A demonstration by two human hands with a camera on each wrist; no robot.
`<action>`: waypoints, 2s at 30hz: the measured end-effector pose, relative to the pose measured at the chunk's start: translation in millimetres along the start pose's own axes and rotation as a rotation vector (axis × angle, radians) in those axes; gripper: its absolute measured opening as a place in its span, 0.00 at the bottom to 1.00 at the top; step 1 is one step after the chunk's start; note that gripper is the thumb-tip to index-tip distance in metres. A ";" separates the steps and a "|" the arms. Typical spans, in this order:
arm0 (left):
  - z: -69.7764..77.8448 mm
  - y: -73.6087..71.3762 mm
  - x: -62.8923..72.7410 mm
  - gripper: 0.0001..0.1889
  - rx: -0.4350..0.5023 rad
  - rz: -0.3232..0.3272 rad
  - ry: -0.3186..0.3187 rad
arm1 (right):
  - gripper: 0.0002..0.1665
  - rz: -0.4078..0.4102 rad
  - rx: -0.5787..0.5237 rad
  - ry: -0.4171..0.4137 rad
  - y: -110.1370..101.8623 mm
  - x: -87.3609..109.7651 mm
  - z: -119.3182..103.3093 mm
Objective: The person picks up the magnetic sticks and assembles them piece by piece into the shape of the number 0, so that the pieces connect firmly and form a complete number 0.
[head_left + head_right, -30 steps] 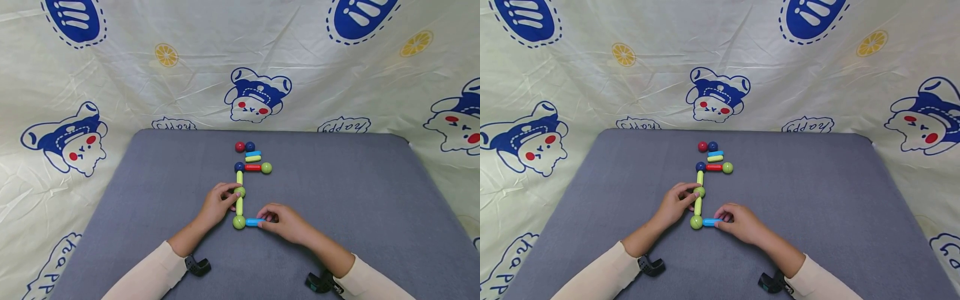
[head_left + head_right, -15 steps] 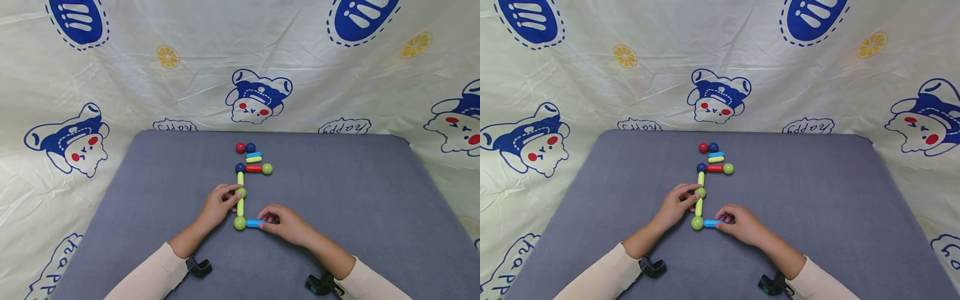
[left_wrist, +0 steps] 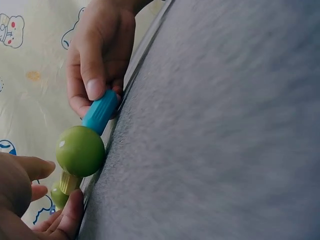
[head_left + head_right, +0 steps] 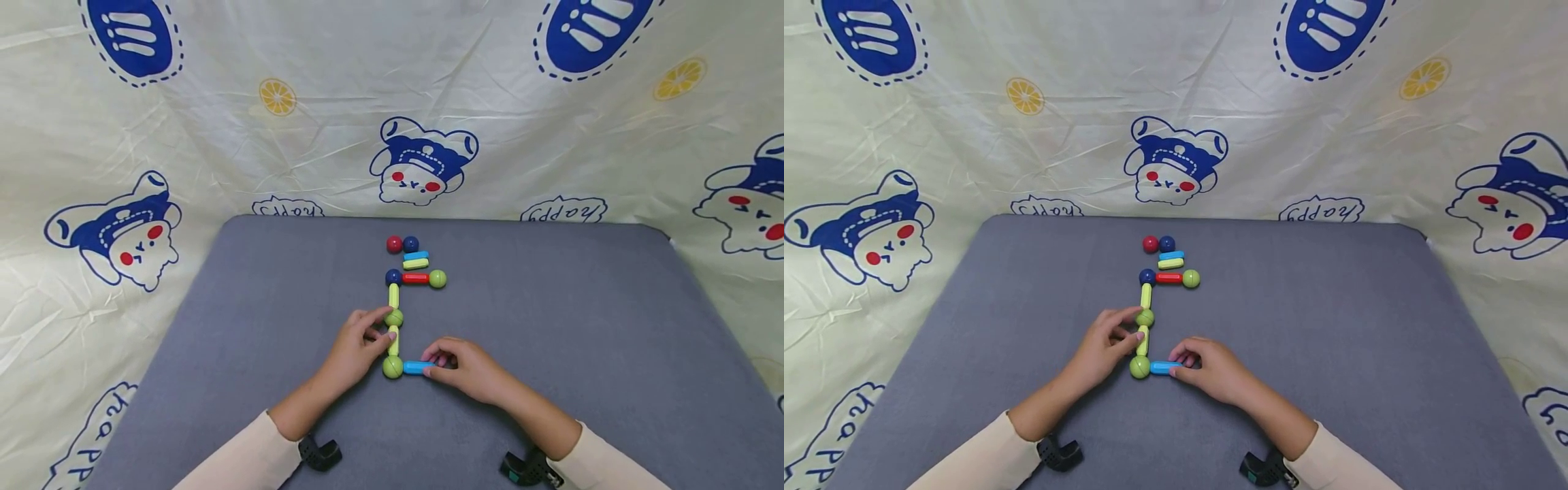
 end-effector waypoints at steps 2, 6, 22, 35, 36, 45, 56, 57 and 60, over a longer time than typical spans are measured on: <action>0.0 -0.3 4.9 0.22 0.002 -0.006 0.007 | 0.07 -0.001 0.002 0.006 0.1 0.0 -0.1; 2.0 -1.2 16.1 0.18 -0.004 -0.035 0.033 | 0.07 -0.004 0.003 0.008 -0.8 0.1 -0.8; 5.6 2.3 37.7 0.14 0.027 -0.130 0.087 | 0.08 -0.003 0.018 0.005 -2.0 0.6 -4.9; 0.2 3.6 38.6 0.15 0.012 -0.156 0.088 | 0.10 -0.016 -0.022 -0.036 -1.9 -1.6 -6.2; 0.0 3.7 38.6 0.15 0.013 -0.156 0.091 | 0.10 -0.016 -0.030 -0.040 -3.4 -2.4 -6.7; -2.6 4.9 38.0 0.15 0.007 -0.160 0.092 | 0.12 0.097 -0.025 -0.040 -32.1 -17.4 -14.1; -4.9 5.8 37.2 0.15 0.023 -0.161 0.087 | 0.15 0.240 -0.033 -0.043 -66.0 -48.0 -19.5; -4.7 5.6 37.1 0.15 0.021 -0.159 0.089 | 0.15 0.247 -0.028 -0.040 -67.7 -51.1 -18.9; -4.5 5.3 37.2 0.15 0.020 -0.159 0.094 | 0.15 0.269 -0.006 -0.027 -72.0 -60.3 -17.8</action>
Point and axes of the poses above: each hand's wrist, its own x-axis away from the middle knuckle, its own y-axis out of the palm, z = x × y, the point moved 8 cm from there along -x, towards the middle knuckle, and after that the axes turned 1 degree about z, right-handed, at the moved point
